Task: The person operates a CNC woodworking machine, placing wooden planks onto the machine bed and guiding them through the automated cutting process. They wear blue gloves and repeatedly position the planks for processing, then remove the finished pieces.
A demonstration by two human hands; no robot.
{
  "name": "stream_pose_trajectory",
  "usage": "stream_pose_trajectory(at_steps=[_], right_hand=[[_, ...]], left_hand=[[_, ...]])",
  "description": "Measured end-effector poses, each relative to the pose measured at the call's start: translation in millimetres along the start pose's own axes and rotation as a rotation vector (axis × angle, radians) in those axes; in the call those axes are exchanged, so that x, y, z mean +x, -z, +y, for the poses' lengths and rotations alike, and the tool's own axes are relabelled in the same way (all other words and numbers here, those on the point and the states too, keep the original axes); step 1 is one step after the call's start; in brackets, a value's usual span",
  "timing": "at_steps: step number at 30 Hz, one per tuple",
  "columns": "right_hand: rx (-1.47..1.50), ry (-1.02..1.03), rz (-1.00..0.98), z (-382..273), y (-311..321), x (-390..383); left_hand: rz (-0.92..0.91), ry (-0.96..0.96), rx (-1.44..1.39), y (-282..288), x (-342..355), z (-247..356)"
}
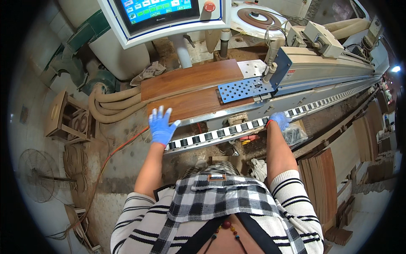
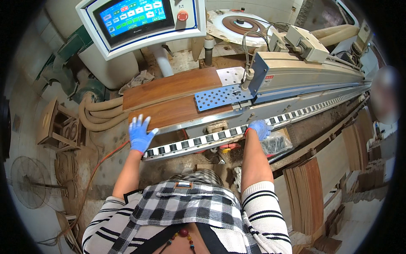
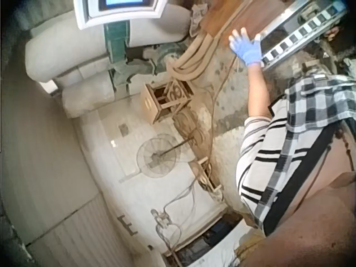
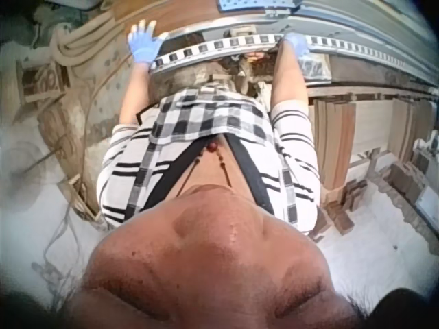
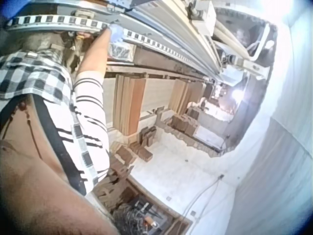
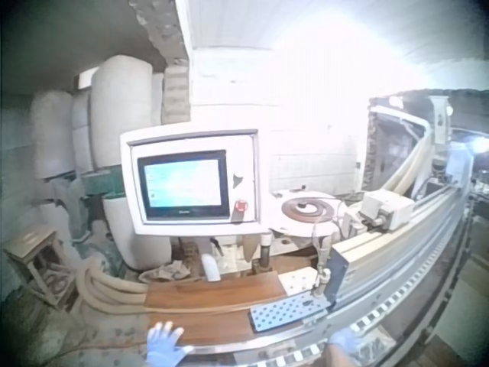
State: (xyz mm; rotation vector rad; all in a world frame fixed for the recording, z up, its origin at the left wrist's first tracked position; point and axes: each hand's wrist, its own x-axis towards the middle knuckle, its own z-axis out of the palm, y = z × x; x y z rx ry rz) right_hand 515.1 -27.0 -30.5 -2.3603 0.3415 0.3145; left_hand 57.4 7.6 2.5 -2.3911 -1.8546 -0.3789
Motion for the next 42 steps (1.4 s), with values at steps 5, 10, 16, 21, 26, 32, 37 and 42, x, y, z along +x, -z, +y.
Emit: stream_pose_trajectory(at_steps=[5,10,16,21,26,32,37,42], right_hand=[[0.023,-0.007,0.008,-3,5,-9],[-0.002,0.012,0.023,-4,8,-13],[0.045,0.003,-0.011,-3,10,-13],[-0.022,0.028,0.023,-4,9,-14],[-0.015,0.027,0.052,-1,1,-6],[0.0,0.017,0.018,-7,13,-19],[0.021,0.013,0.031,-2,5,-9],[0.066,-0.009,-0.002,-4,8,-13]], left_hand=[[-0.107,0.298,-0.182,8,-24,-40],[0.007,0.357,-0.439,-11,-28,-47],[0.014,0.374,-0.42,-13,-27,-46],[0.046,0.376,-0.444,-19,-29,-49],[0.035,0.375,-0.448,-23,-28,-52],[0.024,0.385,-0.436,-17,-28,-50],[0.021,0.387,-0.455,-19,-26,-52],[0.018,0.391,-0.458,-19,-26,-53]])
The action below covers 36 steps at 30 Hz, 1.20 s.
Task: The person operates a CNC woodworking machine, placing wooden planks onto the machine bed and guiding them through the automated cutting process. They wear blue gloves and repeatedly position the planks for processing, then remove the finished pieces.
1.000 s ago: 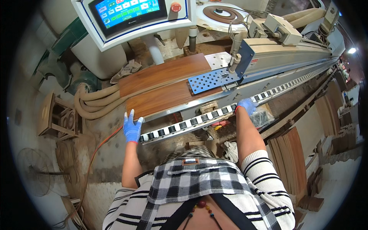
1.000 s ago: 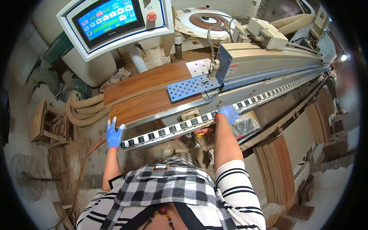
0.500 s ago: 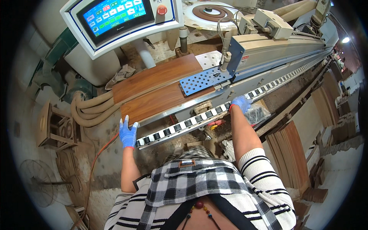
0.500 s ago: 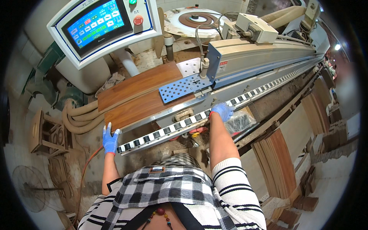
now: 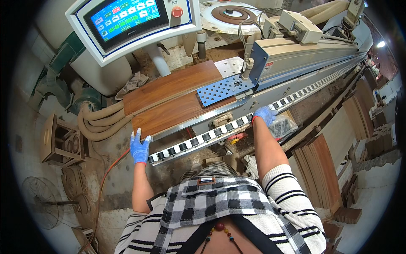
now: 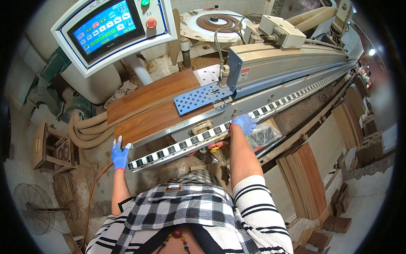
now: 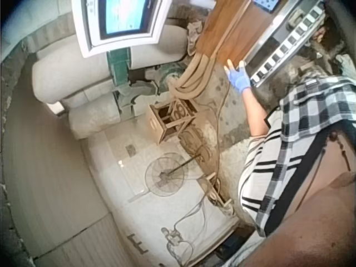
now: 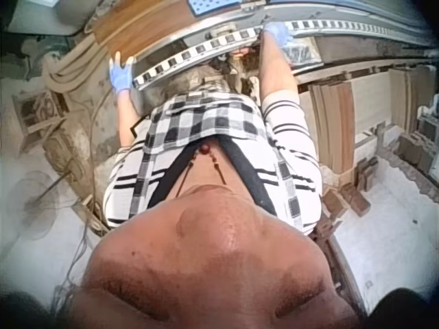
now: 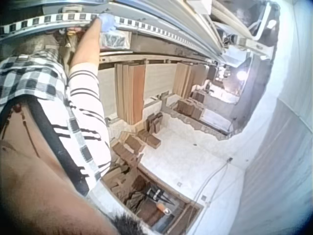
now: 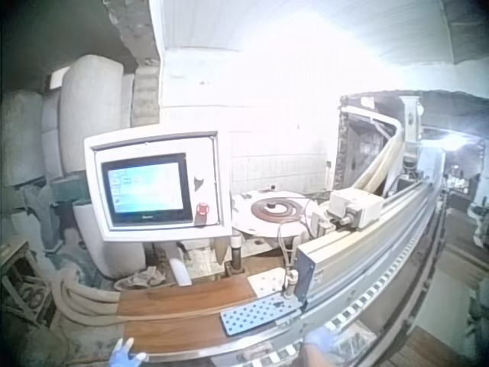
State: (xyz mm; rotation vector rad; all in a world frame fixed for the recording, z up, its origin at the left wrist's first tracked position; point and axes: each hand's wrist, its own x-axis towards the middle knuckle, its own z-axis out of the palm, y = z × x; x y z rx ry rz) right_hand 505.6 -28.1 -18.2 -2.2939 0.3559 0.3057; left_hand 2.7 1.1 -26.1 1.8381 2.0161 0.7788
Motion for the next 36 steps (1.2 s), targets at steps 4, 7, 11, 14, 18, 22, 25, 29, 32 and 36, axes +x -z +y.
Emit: stream_pose_trajectory(at_steps=[4,7,11,14,18,22,25,29,32,36], right_hand=[[-0.014,0.001,0.034,1,-3,3],[-0.023,0.004,0.038,1,-3,3],[-0.036,0.019,0.044,1,-4,3],[-0.059,0.024,0.052,1,-5,4],[-0.068,0.026,0.036,-2,2,-4],[-0.032,0.007,0.031,2,-4,5],[-0.048,0.03,0.028,2,-3,0],[-0.034,0.051,0.077,6,-10,4],[-0.034,0.022,0.043,5,-9,10],[-0.038,0.003,-0.01,2,-6,10]], left_hand=[[-0.011,-0.004,0.033,0,0,7],[-0.016,-0.002,0.103,0,-2,19],[-0.032,-0.025,0.202,-3,-4,32],[-0.058,-0.048,0.277,-11,-5,40],[-0.094,-0.077,0.382,-24,-7,63],[-0.092,-0.143,0.427,-42,-10,96],[-0.053,-0.222,0.412,-59,-12,112],[-0.031,-0.331,0.363,-80,-11,130],[-0.122,-0.394,0.307,-77,0,138],[0.003,-0.562,0.409,-61,49,133]])
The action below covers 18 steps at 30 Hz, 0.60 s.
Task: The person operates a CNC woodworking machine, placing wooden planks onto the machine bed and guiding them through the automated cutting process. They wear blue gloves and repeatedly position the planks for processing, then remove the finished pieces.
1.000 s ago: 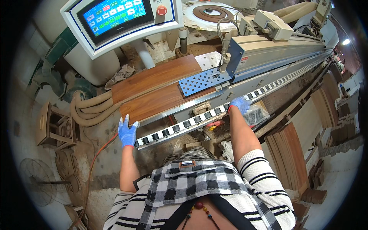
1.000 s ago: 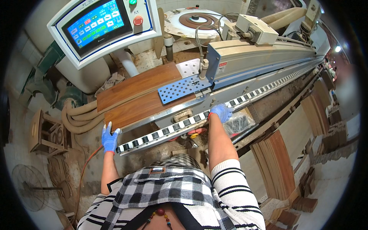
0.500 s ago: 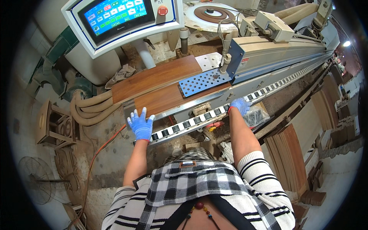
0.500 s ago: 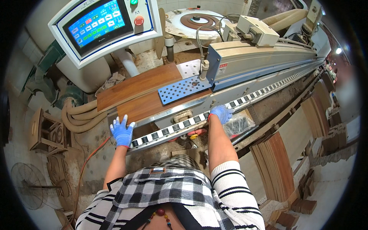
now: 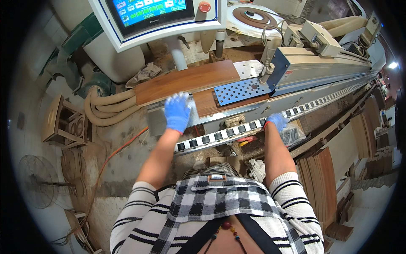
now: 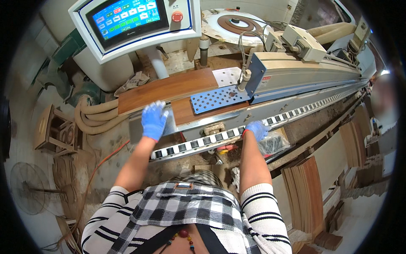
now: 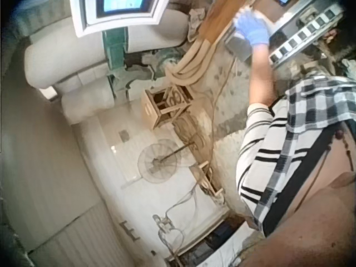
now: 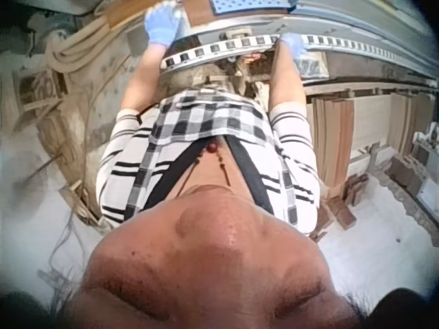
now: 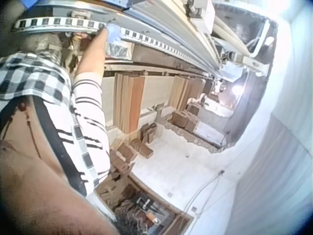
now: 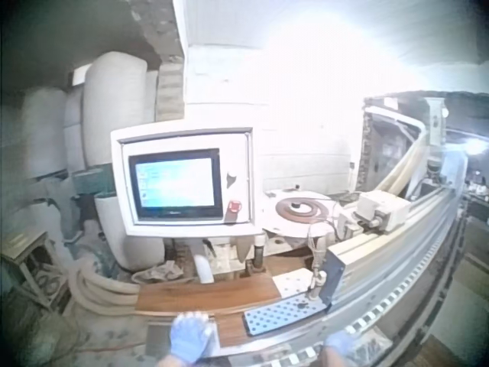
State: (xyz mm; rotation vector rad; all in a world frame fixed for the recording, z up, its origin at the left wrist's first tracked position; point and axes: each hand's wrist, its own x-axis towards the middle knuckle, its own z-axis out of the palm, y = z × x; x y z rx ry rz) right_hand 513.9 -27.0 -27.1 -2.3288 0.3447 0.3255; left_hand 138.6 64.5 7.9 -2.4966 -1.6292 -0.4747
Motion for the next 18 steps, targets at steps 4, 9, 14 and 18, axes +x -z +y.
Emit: stream_pose_trajectory(at_steps=[4,9,14,18], right_hand=[[-0.026,0.021,-0.023,-5,11,-16],[-0.014,0.032,0.064,2,-2,-3],[0.006,-0.023,0.085,3,-9,12],[-0.031,0.002,-0.024,3,-5,10]], left_hand=[[-0.141,0.1,0.151,28,44,-29],[-0.263,0.061,0.14,3,53,-57],[-0.303,0.074,0.196,9,48,-50],[-0.167,0.02,0.277,-2,31,-61]])
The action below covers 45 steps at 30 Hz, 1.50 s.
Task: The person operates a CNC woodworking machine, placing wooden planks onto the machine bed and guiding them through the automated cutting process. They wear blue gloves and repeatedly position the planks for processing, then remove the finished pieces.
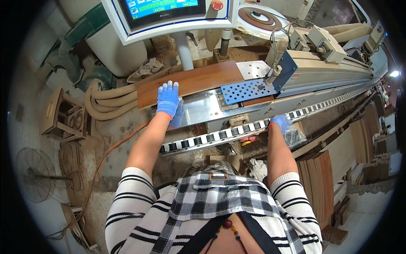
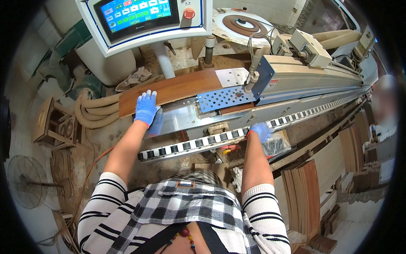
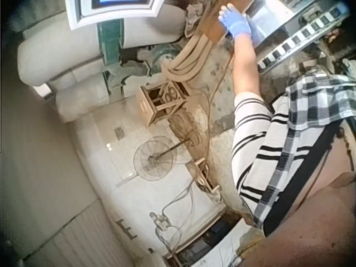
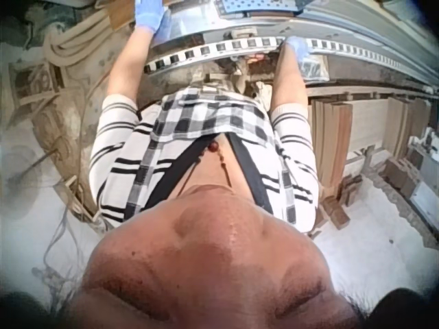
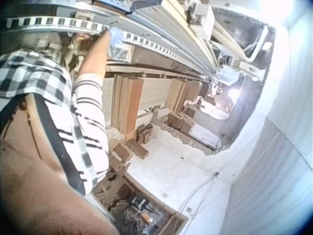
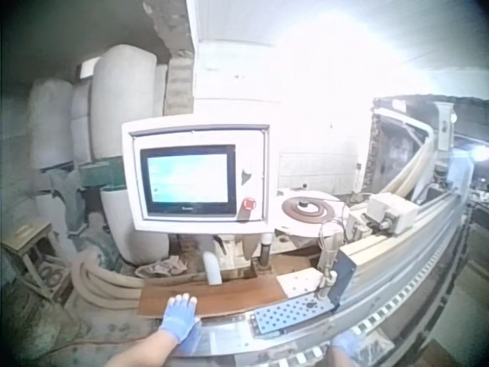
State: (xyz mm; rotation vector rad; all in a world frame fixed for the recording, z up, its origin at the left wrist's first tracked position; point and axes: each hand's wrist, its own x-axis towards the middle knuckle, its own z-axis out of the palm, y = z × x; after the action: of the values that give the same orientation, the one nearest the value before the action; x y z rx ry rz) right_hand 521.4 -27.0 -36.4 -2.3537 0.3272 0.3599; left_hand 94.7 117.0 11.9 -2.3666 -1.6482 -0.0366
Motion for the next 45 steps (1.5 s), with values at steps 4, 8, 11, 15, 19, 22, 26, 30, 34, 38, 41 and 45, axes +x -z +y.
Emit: stream_pose_trajectory(at_steps=[4,8,11,15,19,22,26,30,34,38,41,45], right_hand=[[0.001,0.012,0.009,-2,2,-6],[0.009,0.022,0.027,-3,8,-17],[0.015,0.002,0.045,-1,-2,-7],[-0.003,0.003,0.057,-3,-2,-8],[0.013,0.004,0.052,0,-4,0],[-0.02,0.001,0.041,-1,-2,-5],[-0.007,0.003,0.067,0,-4,-2],[-0.024,0.019,0.065,-3,1,-10],[-0.052,0.029,0.05,-7,9,-21],[-0.005,0.028,0.069,2,-1,-3],[0.04,0.008,0.05,1,-3,-1],[0.03,0.023,0.035,0,4,-12]], left_hand=[[0.014,-0.032,0.03,4,-15,-13],[0.047,-0.052,0.008,5,-24,-24],[0.094,-0.032,0.018,2,-14,-21],[0.057,-0.078,-0.006,6,-10,-20],[0.071,-0.1,-0.039,16,-8,-22],[0.123,-0.13,-0.016,14,-13,-23],[0.117,-0.139,-0.034,25,-5,-25],[0.263,-0.193,-0.057,39,6,-40],[0.461,-0.23,-0.08,53,-23,-56],[0.493,-0.207,-0.076,65,-89,-75],[0.373,-0.145,-0.109,66,-158,-91],[0.28,-0.17,-0.087,50,-227,-95]])
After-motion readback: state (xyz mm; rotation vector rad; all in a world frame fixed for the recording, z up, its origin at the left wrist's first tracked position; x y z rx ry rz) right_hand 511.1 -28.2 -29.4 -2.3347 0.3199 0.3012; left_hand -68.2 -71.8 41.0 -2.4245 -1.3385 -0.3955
